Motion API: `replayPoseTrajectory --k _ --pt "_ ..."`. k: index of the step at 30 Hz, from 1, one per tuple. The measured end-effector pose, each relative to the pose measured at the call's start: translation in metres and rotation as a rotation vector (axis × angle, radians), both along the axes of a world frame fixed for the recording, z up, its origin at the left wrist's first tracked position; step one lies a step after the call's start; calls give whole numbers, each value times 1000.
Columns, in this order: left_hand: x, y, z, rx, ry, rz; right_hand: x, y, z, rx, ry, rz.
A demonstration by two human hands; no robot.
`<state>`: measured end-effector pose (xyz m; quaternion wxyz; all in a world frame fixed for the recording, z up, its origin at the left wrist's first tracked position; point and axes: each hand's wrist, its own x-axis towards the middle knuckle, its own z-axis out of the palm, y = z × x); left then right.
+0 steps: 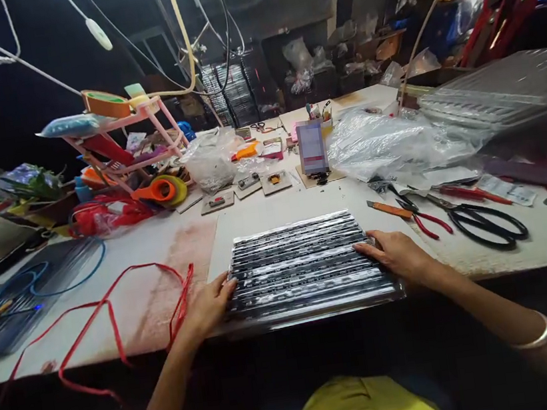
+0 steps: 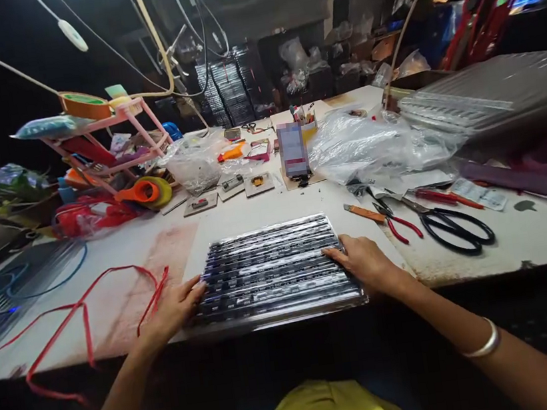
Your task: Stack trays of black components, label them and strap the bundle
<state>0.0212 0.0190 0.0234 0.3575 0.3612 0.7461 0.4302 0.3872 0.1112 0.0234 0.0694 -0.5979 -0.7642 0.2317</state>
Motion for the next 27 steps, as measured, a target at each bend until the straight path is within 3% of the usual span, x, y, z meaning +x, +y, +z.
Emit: replayPoseTrajectory --k 3,6,9,13,16,19,24,27 --pt "6 -9 -11 -34 273 -43 -2 -5 -10 192 -264 36" --pt "14 -29 -22 39 479 -102 3 -22 -27 437 -101 91" --pt "24 -39 -32 109 446 -142 4 -40 -45 532 60 132" --pt "33 -31 -34 142 267 -48 -9 -47 -52 497 161 24" --pt "35 -27 -29 188 101 31 -18 -47 -39 426 289 -60" --pt "37 -32 -20 255 -64 39 -22 -53 -12 412 422 -52" --pt "36 -37 8 652 -122 245 -34 -61 39 666 603 58" --pt "21 -43 23 677 -183 331 -44 -53 51 692 662 174"
